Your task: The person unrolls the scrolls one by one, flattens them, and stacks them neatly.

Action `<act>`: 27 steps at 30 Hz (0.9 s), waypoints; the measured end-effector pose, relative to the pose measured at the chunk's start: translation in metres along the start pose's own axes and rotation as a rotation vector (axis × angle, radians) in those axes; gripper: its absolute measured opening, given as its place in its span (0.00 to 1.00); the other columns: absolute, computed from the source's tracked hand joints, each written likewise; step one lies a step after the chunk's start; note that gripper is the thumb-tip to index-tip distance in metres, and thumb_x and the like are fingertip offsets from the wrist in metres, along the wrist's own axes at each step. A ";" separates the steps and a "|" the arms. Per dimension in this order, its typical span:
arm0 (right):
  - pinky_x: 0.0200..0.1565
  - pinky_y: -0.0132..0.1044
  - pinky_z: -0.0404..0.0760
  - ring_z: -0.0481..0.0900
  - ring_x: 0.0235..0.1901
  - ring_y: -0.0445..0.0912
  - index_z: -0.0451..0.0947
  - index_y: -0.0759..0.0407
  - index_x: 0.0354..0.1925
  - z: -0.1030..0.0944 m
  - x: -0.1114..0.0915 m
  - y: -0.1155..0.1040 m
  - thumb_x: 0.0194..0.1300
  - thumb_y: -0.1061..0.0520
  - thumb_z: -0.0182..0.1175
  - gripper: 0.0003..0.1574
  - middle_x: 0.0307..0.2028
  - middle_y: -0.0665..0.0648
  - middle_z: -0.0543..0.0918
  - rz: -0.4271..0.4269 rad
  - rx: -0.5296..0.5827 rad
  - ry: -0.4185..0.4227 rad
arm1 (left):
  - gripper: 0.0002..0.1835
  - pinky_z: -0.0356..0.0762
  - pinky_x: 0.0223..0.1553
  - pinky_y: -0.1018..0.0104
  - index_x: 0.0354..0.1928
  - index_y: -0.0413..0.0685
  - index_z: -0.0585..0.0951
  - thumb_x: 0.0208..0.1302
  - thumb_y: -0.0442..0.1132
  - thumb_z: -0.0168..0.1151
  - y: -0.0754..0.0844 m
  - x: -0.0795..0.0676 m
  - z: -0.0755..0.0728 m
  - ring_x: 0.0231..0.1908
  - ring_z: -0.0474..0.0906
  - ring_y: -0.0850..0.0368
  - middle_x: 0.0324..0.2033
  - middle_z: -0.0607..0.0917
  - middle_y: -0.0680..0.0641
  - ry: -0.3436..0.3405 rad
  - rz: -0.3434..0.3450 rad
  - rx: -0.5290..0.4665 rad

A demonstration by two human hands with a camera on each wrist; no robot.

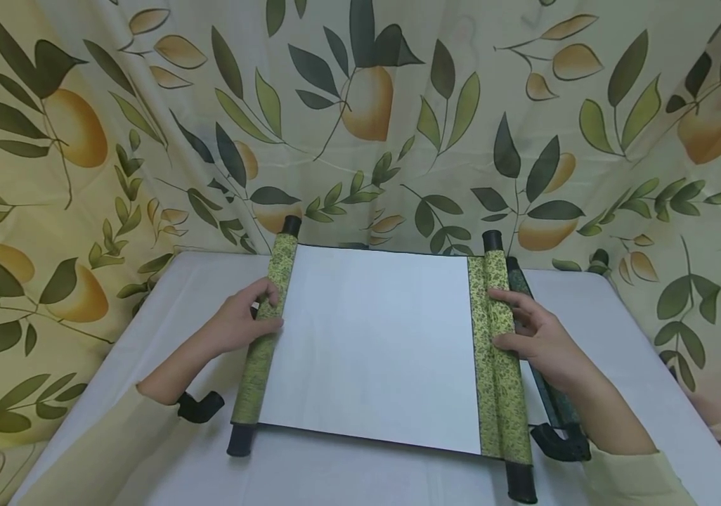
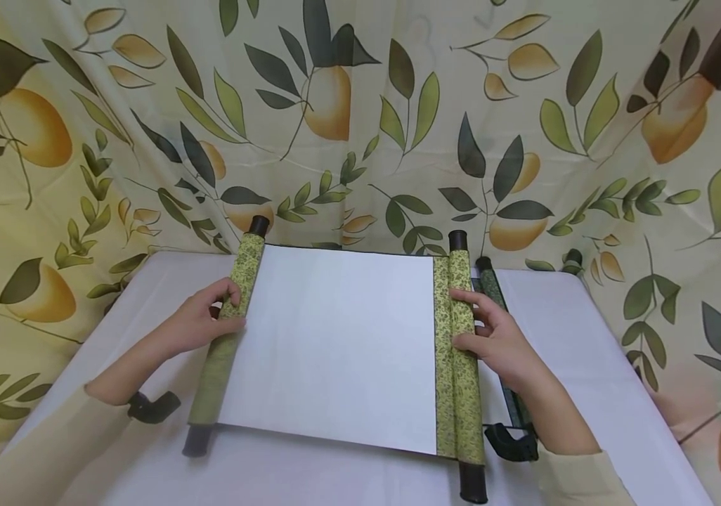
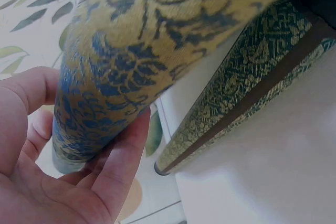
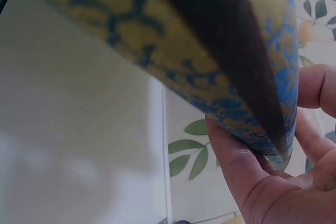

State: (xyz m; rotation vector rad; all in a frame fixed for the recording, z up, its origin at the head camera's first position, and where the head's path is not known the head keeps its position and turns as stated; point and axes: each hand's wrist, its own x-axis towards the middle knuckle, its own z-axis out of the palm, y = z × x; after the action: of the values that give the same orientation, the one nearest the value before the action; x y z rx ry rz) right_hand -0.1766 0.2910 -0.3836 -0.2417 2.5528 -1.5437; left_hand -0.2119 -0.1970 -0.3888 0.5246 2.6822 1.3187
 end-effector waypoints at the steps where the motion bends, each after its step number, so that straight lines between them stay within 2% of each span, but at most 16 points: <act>1: 0.50 0.67 0.75 0.51 0.71 0.72 0.55 0.49 0.77 0.000 0.000 0.000 0.66 0.63 0.63 0.47 0.77 0.62 0.49 0.001 -0.001 0.001 | 0.13 0.73 0.30 0.60 0.41 0.49 0.69 0.62 0.32 0.65 -0.001 0.000 0.000 0.35 0.70 0.49 0.40 0.74 0.44 0.005 0.007 0.000; 5: 0.50 0.67 0.74 0.49 0.72 0.71 0.55 0.48 0.77 -0.002 -0.001 0.001 0.66 0.63 0.63 0.47 0.77 0.61 0.49 0.007 0.000 0.001 | 0.11 0.74 0.36 0.58 0.44 0.48 0.73 0.62 0.31 0.61 -0.002 0.000 -0.001 0.42 0.70 0.47 0.44 0.77 0.44 0.013 0.009 0.025; 9: 0.50 0.65 0.75 0.50 0.72 0.70 0.55 0.48 0.77 -0.002 -0.001 0.001 0.66 0.63 0.63 0.47 0.77 0.61 0.49 0.005 0.004 0.000 | 0.11 0.73 0.38 0.58 0.46 0.48 0.77 0.62 0.31 0.59 -0.002 -0.001 -0.002 0.45 0.71 0.48 0.49 0.79 0.45 0.010 -0.003 0.048; 13: 0.48 0.57 0.78 0.59 0.68 0.68 0.55 0.50 0.77 -0.001 -0.001 0.000 0.66 0.64 0.62 0.47 0.76 0.63 0.51 -0.008 0.020 0.000 | 0.12 0.72 0.32 0.59 0.45 0.49 0.75 0.61 0.34 0.65 -0.001 -0.002 -0.003 0.36 0.71 0.49 0.45 0.78 0.43 0.001 -0.030 0.033; 16: 0.48 0.54 0.78 0.61 0.67 0.69 0.54 0.51 0.77 -0.002 -0.001 -0.001 0.66 0.64 0.62 0.47 0.76 0.64 0.51 -0.005 0.030 -0.004 | 0.15 0.71 0.28 0.60 0.43 0.51 0.73 0.59 0.36 0.69 -0.002 -0.002 -0.004 0.30 0.69 0.50 0.41 0.76 0.43 -0.003 -0.049 0.024; 21: 0.50 0.57 0.76 0.55 0.69 0.71 0.54 0.51 0.77 -0.004 -0.002 -0.001 0.66 0.64 0.62 0.47 0.77 0.65 0.48 0.003 0.028 -0.010 | 0.15 0.72 0.29 0.60 0.43 0.50 0.72 0.60 0.33 0.67 -0.004 -0.003 -0.006 0.34 0.71 0.49 0.43 0.76 0.42 0.011 -0.032 0.044; 27: 0.51 0.62 0.75 0.57 0.68 0.73 0.54 0.50 0.77 -0.005 -0.003 0.000 0.66 0.64 0.62 0.47 0.76 0.66 0.48 -0.005 0.029 -0.008 | 0.13 0.74 0.30 0.60 0.46 0.49 0.74 0.60 0.31 0.63 -0.006 -0.003 -0.007 0.37 0.72 0.47 0.48 0.78 0.41 0.017 -0.027 0.064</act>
State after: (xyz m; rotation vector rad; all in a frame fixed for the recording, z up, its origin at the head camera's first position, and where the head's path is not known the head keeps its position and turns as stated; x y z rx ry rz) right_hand -0.1749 0.2958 -0.3811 -0.2505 2.5239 -1.5766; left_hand -0.2128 -0.2068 -0.3890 0.4840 2.7429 1.2401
